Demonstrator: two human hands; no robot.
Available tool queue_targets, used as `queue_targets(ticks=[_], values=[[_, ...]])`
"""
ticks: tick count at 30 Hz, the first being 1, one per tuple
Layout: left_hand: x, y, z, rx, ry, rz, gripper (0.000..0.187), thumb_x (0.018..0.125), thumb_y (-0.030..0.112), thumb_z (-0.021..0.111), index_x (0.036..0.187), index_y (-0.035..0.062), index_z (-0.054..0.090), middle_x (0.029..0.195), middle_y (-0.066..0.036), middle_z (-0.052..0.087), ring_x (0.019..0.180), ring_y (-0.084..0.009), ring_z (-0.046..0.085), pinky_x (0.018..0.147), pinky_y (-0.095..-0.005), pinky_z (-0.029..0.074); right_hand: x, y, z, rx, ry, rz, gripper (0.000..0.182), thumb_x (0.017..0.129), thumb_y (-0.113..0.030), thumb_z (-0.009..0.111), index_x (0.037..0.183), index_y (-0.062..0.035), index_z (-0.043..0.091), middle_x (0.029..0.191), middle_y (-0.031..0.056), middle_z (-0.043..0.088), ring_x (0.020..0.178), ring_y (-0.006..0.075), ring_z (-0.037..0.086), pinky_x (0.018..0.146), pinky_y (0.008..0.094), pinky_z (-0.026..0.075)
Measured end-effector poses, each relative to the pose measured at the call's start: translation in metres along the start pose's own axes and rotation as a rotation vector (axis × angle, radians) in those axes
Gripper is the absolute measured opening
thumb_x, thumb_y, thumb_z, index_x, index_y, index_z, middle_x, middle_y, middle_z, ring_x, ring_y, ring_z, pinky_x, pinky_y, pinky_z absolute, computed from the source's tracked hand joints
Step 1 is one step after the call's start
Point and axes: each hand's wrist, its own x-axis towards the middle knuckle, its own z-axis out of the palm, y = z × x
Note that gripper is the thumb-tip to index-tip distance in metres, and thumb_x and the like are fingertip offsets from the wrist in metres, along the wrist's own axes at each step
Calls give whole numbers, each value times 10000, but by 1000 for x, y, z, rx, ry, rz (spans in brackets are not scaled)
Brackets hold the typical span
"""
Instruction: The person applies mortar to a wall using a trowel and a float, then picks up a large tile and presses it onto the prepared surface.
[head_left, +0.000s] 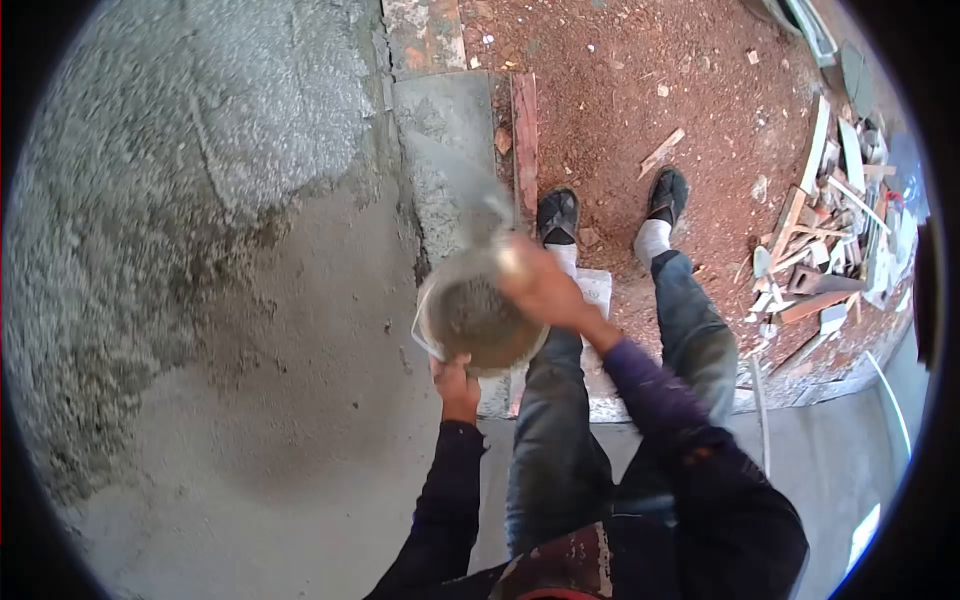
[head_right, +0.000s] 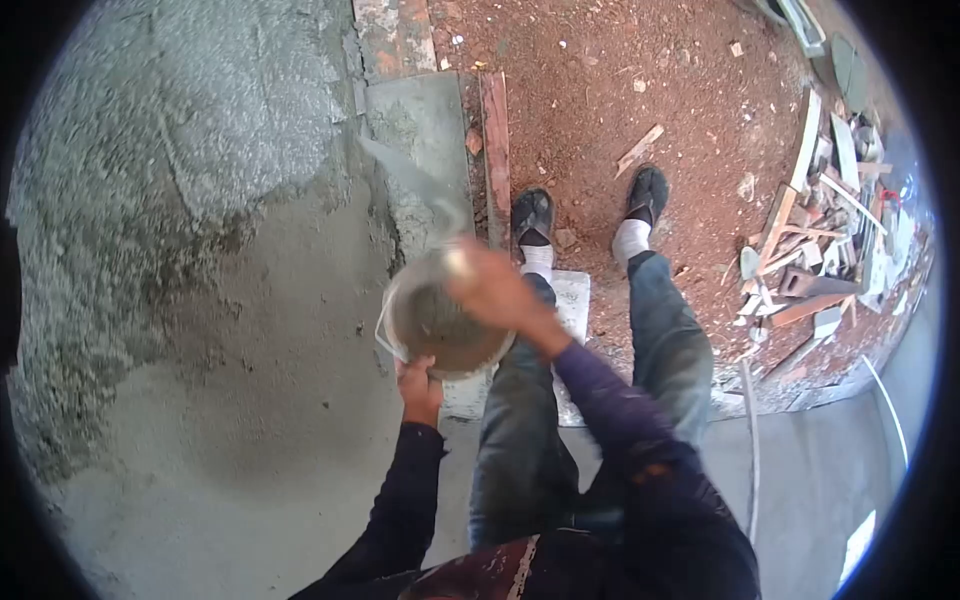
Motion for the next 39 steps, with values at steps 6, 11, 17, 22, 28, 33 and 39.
queue_targets(ticks=[6,11,17,22,28,33,39], values=[[-18,45,115,114,-137,149,739,683,-165,453,1388,51,412,1291,-93,539,1155,-220,526,972,-319,415,-34,-65,-157,-907,-707,276,332,832,-108,529,1115,46,449,820,198,623,727,380,629,603,473,499],[-39,89,193,212,-233,353,634,723,-142,535,1339,-47,420,1224,-138,549,1058,-182,545,914,-287,432,4,-83,-142,-1185,-375,-48,272,830,-72,510,1057,78,497,801,161,622,711,287,637,555,416,504],[-127,177,271,484,-372,858,527,721,-103,530,1248,-91,520,1185,-113,592,1060,-159,544,926,-268,404,-36,-121,-189,-1230,-85,-375,280,806,-76,516,1026,96,527,730,119,544,645,225,596,546,363,491],[-162,178,306,252,-554,749,568,683,-102,531,1250,-74,532,1198,-95,586,1072,-157,544,926,-263,402,-60,-127,-208,-748,-390,84,374,841,-100,511,1103,153,424,701,222,579,574,350,597,561,402,507],[-124,158,283,231,-537,639,626,651,-125,523,1271,-40,514,1173,-77,584,1058,-179,557,933,-275,413,-46,-158,-198,130,-558,453,346,849,-100,539,1122,32,372,688,129,534,490,227,538,454,351,465],[-68,149,242,-161,-451,530,652,644,-119,528,1281,15,487,1191,-55,569,1055,-194,542,912,-313,432,-40,-120,-180,736,-575,615,286,864,-77,608,1085,-44,431,701,1,455,477,77,432,400,232,369],[-1,85,117,-123,-288,368,668,679,-151,526,1313,51,477,1202,-68,566,1092,-208,538,901,-328,461,-53,-118,-146,782,-297,532,304,889,-105,602,1153,-59,458,615,-17,462,428,70,429,371,228,356]])
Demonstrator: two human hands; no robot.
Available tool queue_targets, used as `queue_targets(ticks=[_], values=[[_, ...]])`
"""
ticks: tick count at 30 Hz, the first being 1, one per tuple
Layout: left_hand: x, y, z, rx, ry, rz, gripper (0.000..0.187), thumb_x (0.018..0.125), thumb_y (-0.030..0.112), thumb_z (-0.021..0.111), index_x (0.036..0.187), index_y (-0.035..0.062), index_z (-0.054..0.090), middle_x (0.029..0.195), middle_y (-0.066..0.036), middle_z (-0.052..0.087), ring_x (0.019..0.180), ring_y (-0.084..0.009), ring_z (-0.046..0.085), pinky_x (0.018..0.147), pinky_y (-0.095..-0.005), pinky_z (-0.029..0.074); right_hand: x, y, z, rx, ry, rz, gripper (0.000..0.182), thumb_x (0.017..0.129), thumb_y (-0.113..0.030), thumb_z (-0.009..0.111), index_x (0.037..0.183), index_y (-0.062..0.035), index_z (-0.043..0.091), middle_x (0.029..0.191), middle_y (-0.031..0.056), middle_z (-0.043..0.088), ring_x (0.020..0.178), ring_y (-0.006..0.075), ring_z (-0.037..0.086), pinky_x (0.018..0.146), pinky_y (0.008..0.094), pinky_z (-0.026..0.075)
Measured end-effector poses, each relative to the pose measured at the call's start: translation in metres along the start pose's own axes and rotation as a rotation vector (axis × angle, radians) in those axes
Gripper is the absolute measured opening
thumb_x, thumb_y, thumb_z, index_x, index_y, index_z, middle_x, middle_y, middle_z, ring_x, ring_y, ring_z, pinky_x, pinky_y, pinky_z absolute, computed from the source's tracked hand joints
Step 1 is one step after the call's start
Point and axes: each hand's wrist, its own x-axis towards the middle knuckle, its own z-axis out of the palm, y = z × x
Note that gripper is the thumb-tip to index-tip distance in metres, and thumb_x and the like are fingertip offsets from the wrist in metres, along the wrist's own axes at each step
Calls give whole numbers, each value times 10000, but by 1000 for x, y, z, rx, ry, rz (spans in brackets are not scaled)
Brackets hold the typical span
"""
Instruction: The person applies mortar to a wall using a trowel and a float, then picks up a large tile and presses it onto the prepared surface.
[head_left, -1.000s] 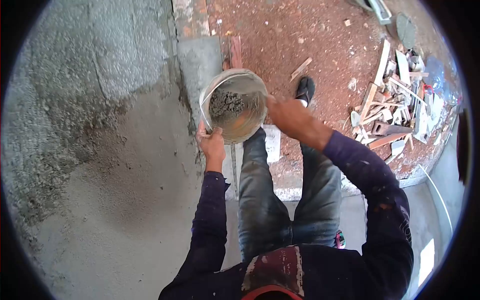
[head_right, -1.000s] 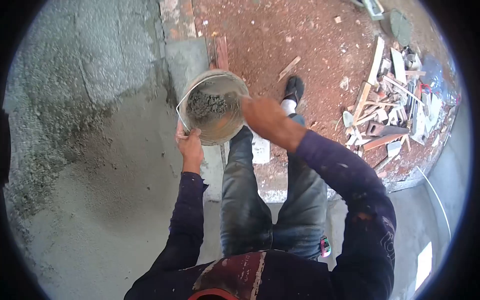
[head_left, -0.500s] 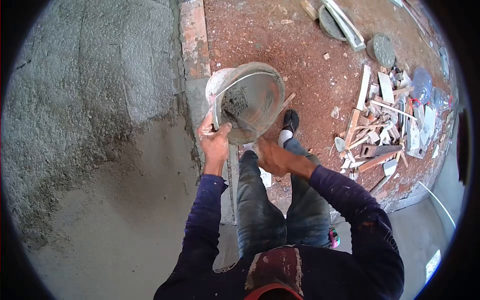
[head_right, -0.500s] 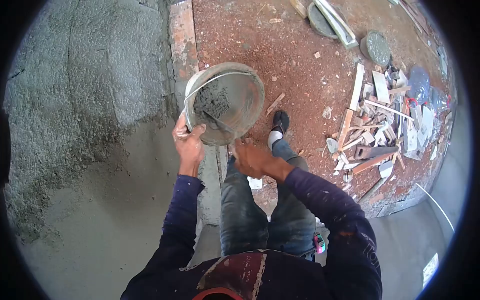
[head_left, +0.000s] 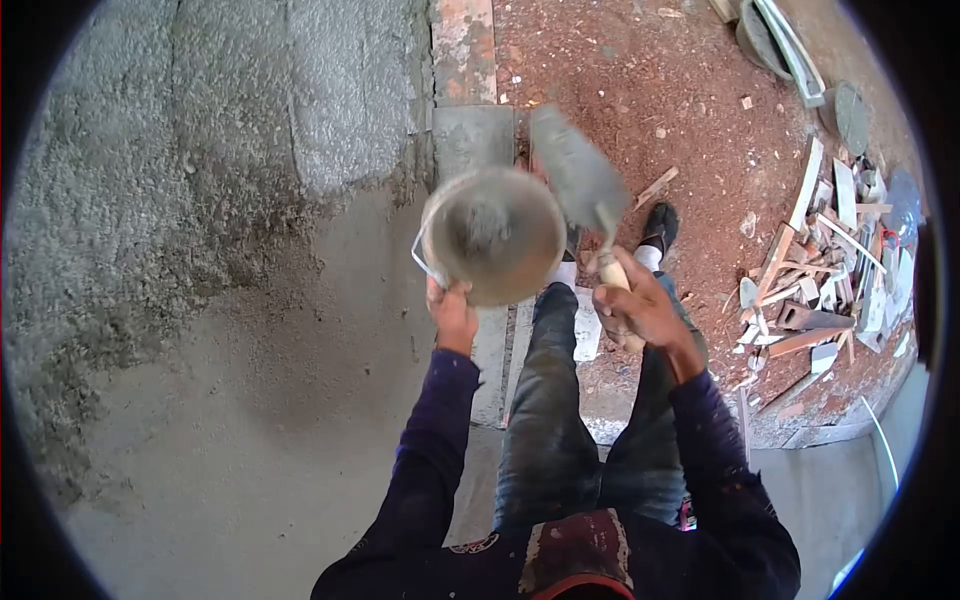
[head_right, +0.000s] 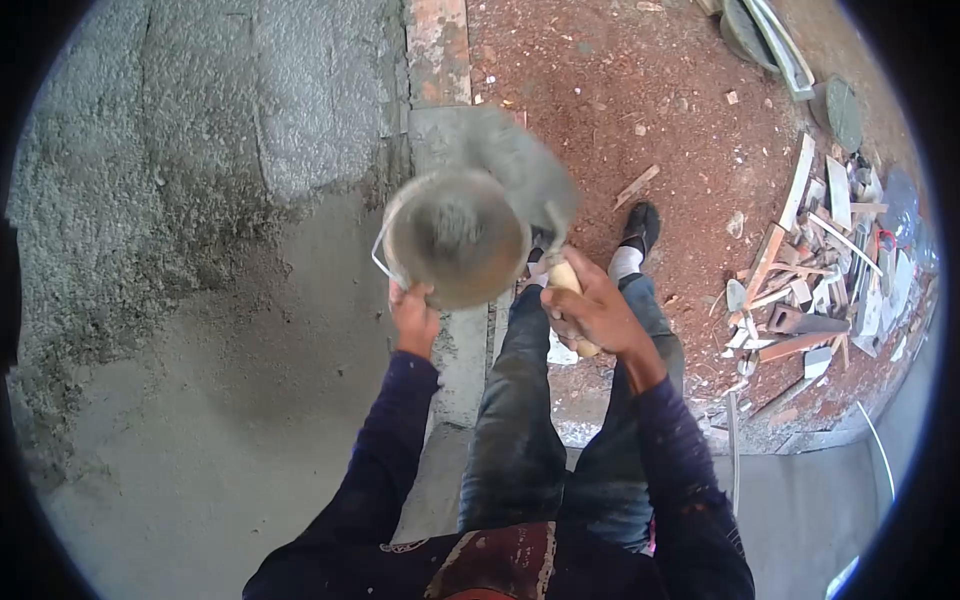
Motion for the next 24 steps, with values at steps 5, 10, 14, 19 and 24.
queue_targets(ticks=[5,10,14,19,24], values=[[-60,-18,-109,295,204,-128,611,729,-91,554,1319,51,489,1197,-25,560,1037,-164,545,869,-294,456,107,94,59,-604,924,-325,380,826,-197,659,1086,-32,434,855,166,590,721,327,605,658,432,484],[-105,-37,-182,157,242,-222,652,700,-87,512,1331,61,449,1275,-105,523,1105,-265,544,945,-346,458,308,219,127,-160,555,-248,329,842,-207,617,1083,-27,482,760,69,586,646,232,594,562,359,483],[-115,-55,-183,115,344,-286,644,735,-52,585,1348,67,427,1226,-66,537,1109,-228,531,940,-354,466,163,67,207,-143,3,-668,406,822,-199,605,1177,-48,480,792,119,646,695,252,653,619,390,514],[-75,3,-91,126,77,-131,614,777,-87,517,1367,49,415,1290,-60,510,1175,-207,497,1001,-332,400,88,66,91,-970,60,-523,423,828,-249,634,1184,-51,520,844,161,658,807,335,658,725,425,517],[-52,35,-21,203,-36,-102,727,655,-128,474,1360,44,438,1264,-72,535,1152,-231,516,989,-333,413,-58,-9,-1,-1337,111,-33,484,815,-188,596,1244,-26,440,837,256,618,803,437,602,711,527,459]])
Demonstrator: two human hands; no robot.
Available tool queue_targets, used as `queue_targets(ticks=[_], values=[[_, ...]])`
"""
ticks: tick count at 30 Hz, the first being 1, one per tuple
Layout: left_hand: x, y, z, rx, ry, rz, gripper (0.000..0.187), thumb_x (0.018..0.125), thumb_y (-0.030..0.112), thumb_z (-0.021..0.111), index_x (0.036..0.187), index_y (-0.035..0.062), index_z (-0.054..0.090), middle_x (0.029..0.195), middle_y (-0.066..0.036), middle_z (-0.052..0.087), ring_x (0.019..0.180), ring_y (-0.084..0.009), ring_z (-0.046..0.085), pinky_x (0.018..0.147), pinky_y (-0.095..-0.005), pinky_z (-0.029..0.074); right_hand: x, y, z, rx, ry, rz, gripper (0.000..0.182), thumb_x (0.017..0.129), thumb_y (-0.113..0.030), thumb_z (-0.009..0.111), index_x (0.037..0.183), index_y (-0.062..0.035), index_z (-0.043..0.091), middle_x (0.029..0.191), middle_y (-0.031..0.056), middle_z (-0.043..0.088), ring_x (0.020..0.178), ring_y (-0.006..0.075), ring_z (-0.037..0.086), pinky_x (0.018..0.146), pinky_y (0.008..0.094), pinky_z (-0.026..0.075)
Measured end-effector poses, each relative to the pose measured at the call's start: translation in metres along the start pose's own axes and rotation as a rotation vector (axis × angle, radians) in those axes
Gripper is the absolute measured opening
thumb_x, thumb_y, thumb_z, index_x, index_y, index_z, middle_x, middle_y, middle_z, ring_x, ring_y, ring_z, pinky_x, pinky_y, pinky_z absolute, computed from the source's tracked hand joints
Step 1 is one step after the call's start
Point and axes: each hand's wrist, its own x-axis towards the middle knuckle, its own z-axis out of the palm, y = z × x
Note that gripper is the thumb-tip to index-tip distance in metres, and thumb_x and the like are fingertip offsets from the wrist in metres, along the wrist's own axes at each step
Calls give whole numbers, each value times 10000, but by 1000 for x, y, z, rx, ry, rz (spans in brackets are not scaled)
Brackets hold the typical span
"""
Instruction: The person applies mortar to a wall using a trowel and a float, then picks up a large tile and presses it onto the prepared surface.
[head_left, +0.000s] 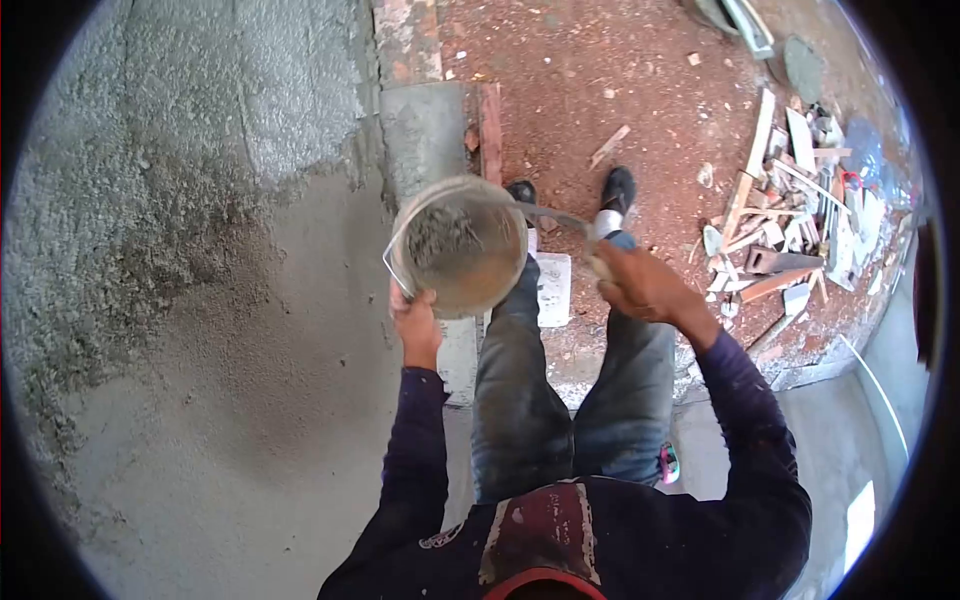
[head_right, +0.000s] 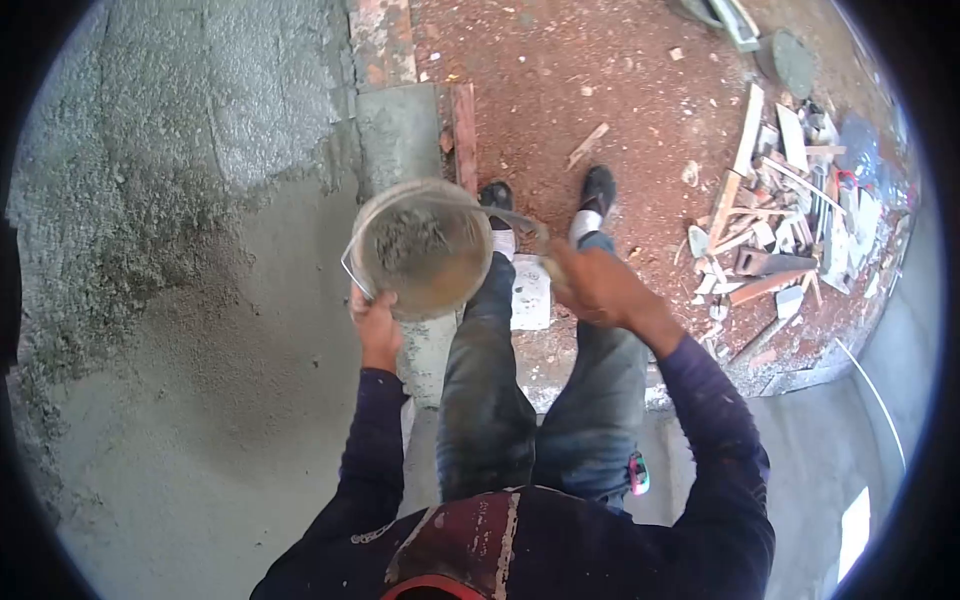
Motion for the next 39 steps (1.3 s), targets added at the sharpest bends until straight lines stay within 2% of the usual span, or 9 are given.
queue_targets(ticks=[6,13,18,20,21,24,29,31,39], values=[[-3,57,102,31,-47,79,718,661,-157,494,1351,38,453,1274,-72,534,1137,-211,520,990,-322,405,-70,7,-53,-31,135,140,334,836,-153,548,1124,3,480,787,247,616,712,456,599,644,520,476],[-68,123,211,341,3,422,510,724,-125,526,1226,-40,561,1117,-71,627,980,-142,560,884,-254,407,-29,-46,-100,-718,444,-109,211,835,-99,503,956,59,575,897,184,641,736,294,656,632,415,536],[-120,207,257,321,-81,830,476,723,-72,515,1195,-71,574,1177,-126,627,1004,-160,559,907,-281,403,-42,-66,-137,-916,424,-243,192,819,-117,520,890,15,639,846,172,644,746,287,653,638,391,534],[-143,250,270,351,-226,896,605,667,-50,508,1271,-74,530,1364,-136,513,1201,-189,494,1019,-285,339,-68,-79,-170,-718,399,-488,260,832,-125,489,932,87,600,817,198,632,746,352,624,656,433,513],[-141,268,261,438,-305,1005,522,710,-53,530,1231,-61,560,1303,-160,567,1164,-209,552,992,-292,370,-75,-111,-199,-608,80,-95,279,852,-166,504,989,71,558,883,222,640,835,399,628,703,438,516],[-168,328,257,484,-447,988,532,707,-37,544,1238,-64,552,1309,-170,559,1223,-218,515,1028,-291,337,-112,-129,-234,-388,-24,-82,309,849,-211,545,1033,35,506,906,229,645,877,391,640,730,455,520],[-169,346,246,201,-573,872,595,715,-22,591,1303,-52,505,1329,-124,531,1217,-185,483,1016,-288,348,-101,-121,-171,340,-89,-403,311,882,-233,573,1062,-9,456,723,93,582,617,216,612,490,355,491],[-163,336,232,107,-555,750,609,723,-36,590,1324,-46,485,1326,-114,530,1209,-179,486,1002,-277,357,-112,-176,-157,665,-155,-164,327,895,-168,573,1117,-13,389,689,44,490,532,114,529,407,286,433],[-113,310,190,-281,-398,561,537,770,-114,601,1281,25,512,1217,-60,562,1096,-156,534,953,-292,409,-73,-214,-119,1250,-306,-187,240,893,-92,559,1062,-59,391,690,-6,445,491,76,432,389,247,376]])
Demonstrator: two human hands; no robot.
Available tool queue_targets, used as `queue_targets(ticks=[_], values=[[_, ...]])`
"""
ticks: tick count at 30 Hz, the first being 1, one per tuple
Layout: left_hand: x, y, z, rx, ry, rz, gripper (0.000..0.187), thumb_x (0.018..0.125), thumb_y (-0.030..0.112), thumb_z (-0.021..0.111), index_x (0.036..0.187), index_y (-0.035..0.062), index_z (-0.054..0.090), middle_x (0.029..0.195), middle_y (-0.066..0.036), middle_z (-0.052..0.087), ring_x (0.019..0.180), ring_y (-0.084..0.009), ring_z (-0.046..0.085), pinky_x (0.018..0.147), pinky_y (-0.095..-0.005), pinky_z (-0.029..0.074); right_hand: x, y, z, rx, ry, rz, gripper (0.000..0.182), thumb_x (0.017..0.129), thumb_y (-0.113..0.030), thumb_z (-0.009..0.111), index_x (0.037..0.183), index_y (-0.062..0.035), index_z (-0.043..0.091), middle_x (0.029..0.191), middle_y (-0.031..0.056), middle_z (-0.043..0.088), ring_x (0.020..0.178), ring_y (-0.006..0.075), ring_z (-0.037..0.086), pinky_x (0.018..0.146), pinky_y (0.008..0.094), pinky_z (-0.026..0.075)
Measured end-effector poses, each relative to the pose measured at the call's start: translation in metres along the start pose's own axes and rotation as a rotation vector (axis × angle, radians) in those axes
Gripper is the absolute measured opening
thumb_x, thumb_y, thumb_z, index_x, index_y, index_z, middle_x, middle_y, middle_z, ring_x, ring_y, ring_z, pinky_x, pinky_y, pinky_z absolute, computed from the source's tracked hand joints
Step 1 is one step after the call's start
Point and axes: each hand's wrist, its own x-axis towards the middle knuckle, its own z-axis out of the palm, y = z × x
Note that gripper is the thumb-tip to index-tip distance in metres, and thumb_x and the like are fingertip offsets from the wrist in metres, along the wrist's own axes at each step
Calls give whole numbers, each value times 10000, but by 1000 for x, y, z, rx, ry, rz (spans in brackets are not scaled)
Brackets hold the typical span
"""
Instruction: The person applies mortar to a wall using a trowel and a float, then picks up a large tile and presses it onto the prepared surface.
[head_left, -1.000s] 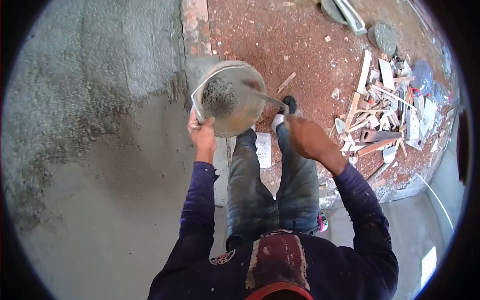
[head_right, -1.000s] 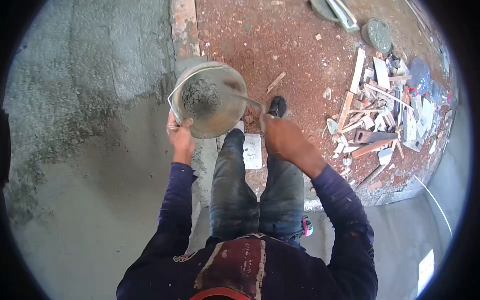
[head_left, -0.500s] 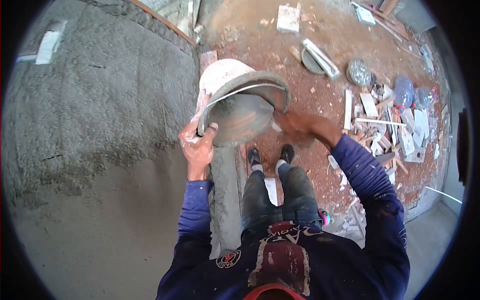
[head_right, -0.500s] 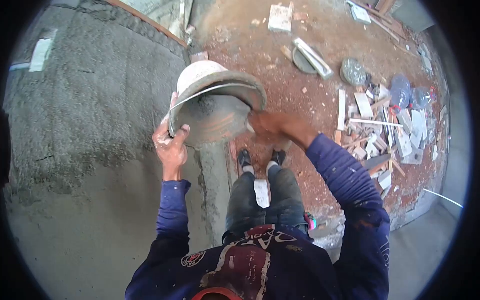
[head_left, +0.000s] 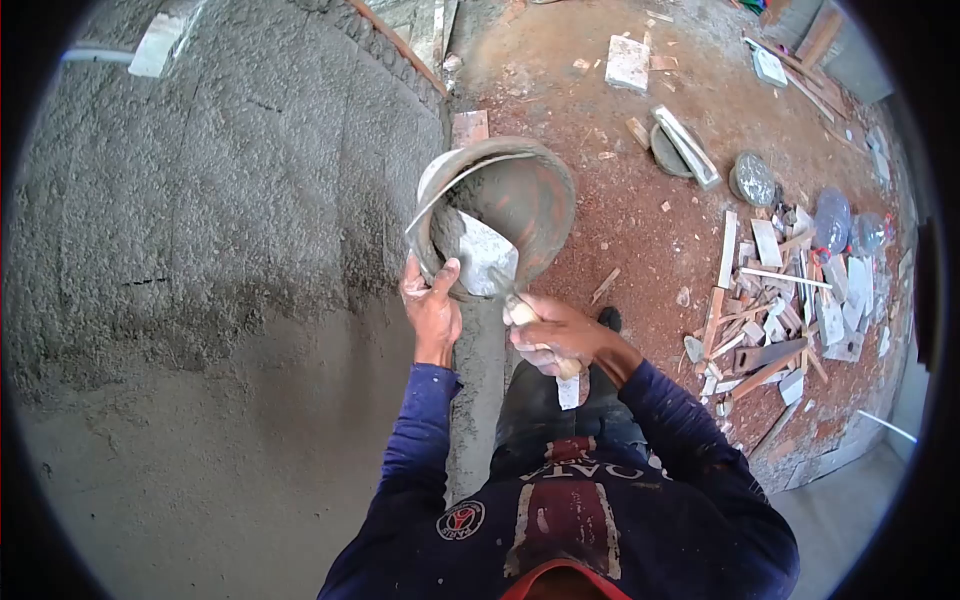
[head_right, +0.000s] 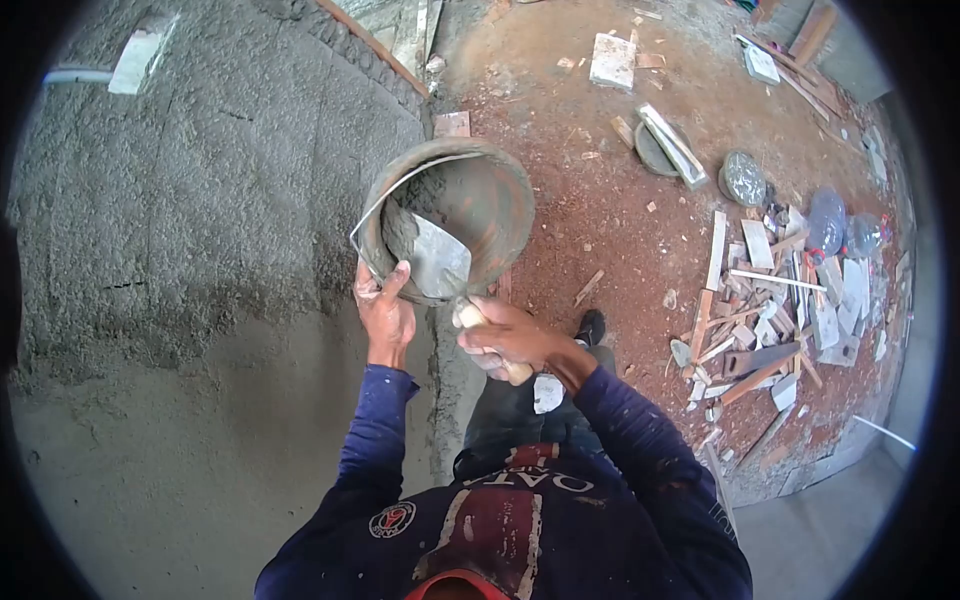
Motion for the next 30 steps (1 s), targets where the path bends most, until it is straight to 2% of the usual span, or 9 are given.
queue_targets(ticks=[5,14,19,22,23,25,26,28,30], values=[[-3,-29,-57,-259,238,-118,641,719,-156,566,1320,44,474,1248,-67,546,1073,-199,547,955,-332,435,31,35,-32,48,-37,48,282,893,-75,563,1149,-92,446,708,-39,432,499,44,418,400,204,337],[-109,-146,-248,71,571,-471,713,687,-138,517,1363,76,436,1266,-53,527,1109,-212,525,935,-340,440,38,107,-89,293,152,-125,281,878,-88,567,1130,-68,445,683,-22,445,448,52,395,347,206,328],[-215,-146,-320,137,693,-647,635,713,-86,529,1322,66,437,1222,-60,539,1095,-214,529,945,-348,435,103,175,-100,-193,1146,-182,259,879,-136,586,1101,-84,462,672,4,468,484,69,470,364,228,372],[-259,-144,-345,289,756,-694,617,711,-85,533,1299,85,455,1162,-52,559,1054,-201,542,934,-359,448,227,292,-125,-310,1311,-285,237,850,-184,629,1014,-46,528,700,56,564,579,177,565,516,320,478],[-259,-145,-338,227,864,-708,608,722,-81,534,1300,88,455,1142,-49,565,1036,-195,548,928,-362,454,281,320,-122,-248,1273,-267,207,838,-182,636,962,-41,548,697,53,577,595,187,574,538,333,485],[-274,-147,-337,250,877,-729,613,718,-84,535,1301,87,453,1144,-49,565,1041,-198,546,934,-364,451,346,332,-112,-170,678,91,164,814,-177,650,859,-33,587,690,48,601,627,208,591,583,359,499],[-264,-149,-340,271,861,-745,618,715,-88,536,1302,85,452,1145,-50,564,1046,-200,543,940,-365,449,335,282,-76,-443,572,19,223,805,-157,626,949,4,570,726,111,616,657,194,606,598,332,494],[-247,-147,-333,282,812,-772,630,711,-91,539,1307,89,447,1162,-51,555,1056,-207,537,946,-366,445,285,231,-21,-214,442,-415,347,808,-159,616,1077,45,535,719,157,601,656,218,604,634,320,489],[-246,-152,-320,217,729,-692,657,708,-95,544,1326,95,430,1197,-57,536,1075,-214,525,950,-367,438,226,185,-8,-136,393,-276,444,822,-191,640,1162,52,493,796,175,607,718,258,608,677,356,485]])
